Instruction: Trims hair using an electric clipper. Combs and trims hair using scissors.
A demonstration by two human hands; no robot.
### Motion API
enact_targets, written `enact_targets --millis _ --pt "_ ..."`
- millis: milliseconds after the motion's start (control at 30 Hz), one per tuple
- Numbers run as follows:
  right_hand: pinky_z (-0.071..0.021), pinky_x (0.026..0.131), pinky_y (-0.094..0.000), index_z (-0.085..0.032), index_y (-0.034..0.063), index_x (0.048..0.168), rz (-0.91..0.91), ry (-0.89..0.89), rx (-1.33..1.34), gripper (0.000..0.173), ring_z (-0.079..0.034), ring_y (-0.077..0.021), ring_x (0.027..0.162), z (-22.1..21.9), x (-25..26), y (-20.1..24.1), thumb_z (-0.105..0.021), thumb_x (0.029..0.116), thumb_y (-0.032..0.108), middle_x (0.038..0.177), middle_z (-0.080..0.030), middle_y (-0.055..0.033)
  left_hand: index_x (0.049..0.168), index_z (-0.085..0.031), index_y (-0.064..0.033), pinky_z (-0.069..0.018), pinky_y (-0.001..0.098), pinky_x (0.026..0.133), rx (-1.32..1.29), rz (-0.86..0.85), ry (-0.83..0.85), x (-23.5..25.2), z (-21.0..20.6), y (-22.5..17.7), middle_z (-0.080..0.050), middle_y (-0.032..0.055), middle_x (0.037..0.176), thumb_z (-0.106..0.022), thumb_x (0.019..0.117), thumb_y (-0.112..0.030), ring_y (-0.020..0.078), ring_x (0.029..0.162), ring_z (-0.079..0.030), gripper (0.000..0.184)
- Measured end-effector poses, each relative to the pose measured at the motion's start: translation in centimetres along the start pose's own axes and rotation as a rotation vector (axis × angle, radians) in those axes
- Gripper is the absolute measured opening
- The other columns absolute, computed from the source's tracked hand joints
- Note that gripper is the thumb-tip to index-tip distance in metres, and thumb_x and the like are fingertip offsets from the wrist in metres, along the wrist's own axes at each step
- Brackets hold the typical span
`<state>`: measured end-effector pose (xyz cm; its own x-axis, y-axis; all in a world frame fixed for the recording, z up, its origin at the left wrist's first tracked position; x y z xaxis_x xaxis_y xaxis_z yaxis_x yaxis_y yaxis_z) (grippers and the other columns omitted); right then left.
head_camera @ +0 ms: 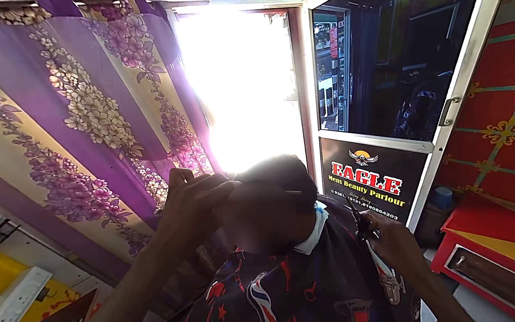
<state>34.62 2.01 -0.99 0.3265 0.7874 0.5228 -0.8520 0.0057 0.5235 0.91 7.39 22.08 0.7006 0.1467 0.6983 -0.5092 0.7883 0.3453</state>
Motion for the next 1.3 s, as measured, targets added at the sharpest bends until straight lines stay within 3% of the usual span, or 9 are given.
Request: enact_targets --millis 133,267,433,600,733,867,1067,1167,1300 --pt "-0.0585 0.067 -0.0545 -0.075 0.0132 0.111 0.021 0.0 0.008 0.038 -0.071 -0.0268 0.073 0.0 0.2 0.7 -0.081 0.0768 -0.002 0.088 -0.074 -0.0048 0.097 -0.08 -0.0268 -0.041 0.0467 0.077 0.01 -0.042 0.137 -0.1 -1.5 -0.6 -0.071 -0.0076 0.086 -0.056 0.0992 -0.034 0.0118 0.074 -0.064 0.025" --pt "-0.0585 0.068 -0.055 -0.075 0.0141 0.11 0.033 -0.002 0.015 0.038 -0.072 -0.0269 0.075 0.2 0.4 0.9 -0.081 0.0769 -0.002 0.088 -0.074 -0.0046 0.1 -0.081 -0.028 -0.0412 0.0477 0.082 -0.081 -0.024 0.112 -0.3 -0.1 0.1 -0.074 -0.0095 0.094 -0.059 0.0972 -0.034 0.0087 0.081 -0.066 0.023" --pt "-0.0583 0.068 -0.0536 -0.075 0.0136 0.109 0.035 0.006 -0.005 0.034 -0.071 -0.026 0.075 0.1 0.6 0.7 -0.082 0.0781 0.0 0.088 -0.074 -0.004 0.097 -0.081 -0.0275 -0.0409 0.0472 0.078 -0.074 0.064 0.159 -0.1 1.3 2.7 -0.072 -0.0131 0.088 -0.06 0.0959 -0.039 0.0045 0.069 -0.059 0.025" --pt "-0.059 0.072 -0.0558 -0.075 0.0118 0.11 0.075 0.006 0.04 0.035 -0.072 -0.0276 0.078 0.1 1.2 2.0 -0.081 0.0781 -0.001 0.091 -0.075 -0.0054 0.1 -0.08 -0.0315 -0.0428 0.0477 0.077 -0.048 0.076 0.243 0.0 -1.3 0.1 -0.072 -0.0122 0.092 -0.06 0.0953 -0.042 0.0089 0.079 -0.064 0.023" --pt "-0.0583 0.073 -0.0557 -0.075 0.0132 0.11 0.122 0.0 0.022 0.038 -0.072 -0.026 0.077 0.2 1.6 3.4 -0.082 0.0766 -0.001 0.089 -0.075 -0.004 0.102 -0.078 -0.0273 -0.0453 0.0466 0.077 -0.077 0.162 0.283 0.7 -2.3 -1.0 -0.071 -0.0095 0.094 -0.067 0.0938 -0.038 0.0126 0.083 -0.064 0.017" --pt "-0.0577 0.078 -0.0577 -0.075 0.0113 0.113 0.153 0.007 0.016 0.039 -0.073 -0.0279 0.081 0.5 1.8 4.6 -0.082 0.0766 -0.001 0.093 -0.076 -0.0062 0.103 -0.077 -0.0242 -0.0481 0.0442 0.077 -0.107 0.131 0.3 1.6 -2.8 -1.5 -0.071 -0.0067 0.097 -0.071 0.0926 -0.03 0.0144 0.087 -0.065 0.013" --pt "-0.058 0.082 -0.0552 -0.076 0.0113 0.107 0.281 -0.102 -0.189 0.037 -0.075 -0.0272 0.088 0.8 1.7 6.9 -0.084 0.074 -0.005 0.1 -0.077 -0.0051 0.11 -0.077 -0.0224 -0.0443 0.0453 0.079 -0.003 0.048 0.22 2.0 -2.6 -1.8 -0.073 -0.0023 0.106 -0.067 0.0961 -0.03 0.0193 0.094 -0.066 0.019" --pt "-0.0568 0.082 -0.0552 -0.074 0.0091 0.11 0.305 -0.12 -0.263 0.041 -0.074 -0.0299 0.091 1.2 1.7 8.1 -0.086 0.0728 -0.002 0.102 -0.076 -0.0088 0.111 -0.077 -0.0204 -0.0424 0.0455 0.079 0.006 0.024 0.148 1.7 -2.5 -1.9 -0.073 -0.0006 0.108 -0.066 0.0967 -0.029 0.0202 0.092 -0.065 0.02" --pt "-0.0575 0.079 -0.052 -0.075 0.0094 0.102 0.329 -0.165 -0.334 0.036 -0.074 -0.0275 0.083 1.5 1.8 9.9 -0.084 0.072 -0.008 0.094 -0.075 -0.0076 0.11 -0.077 -0.0196 -0.0408 0.0443 0.078 -0.024 0.012 0.078 1.3 -2.3 -2.0 -0.073 -0.0009 0.107 -0.062 0.0984 -0.03 0.0185 0.09 -0.064 0.022"
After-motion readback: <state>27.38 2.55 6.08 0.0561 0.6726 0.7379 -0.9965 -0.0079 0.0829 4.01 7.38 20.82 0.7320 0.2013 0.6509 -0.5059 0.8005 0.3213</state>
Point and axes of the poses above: each hand's wrist, its own x-axis towards the middle knuckle, its own z-axis out of the back of the hand, y = z × x, the point moved 8 cm from there along x, towards the middle knuckle
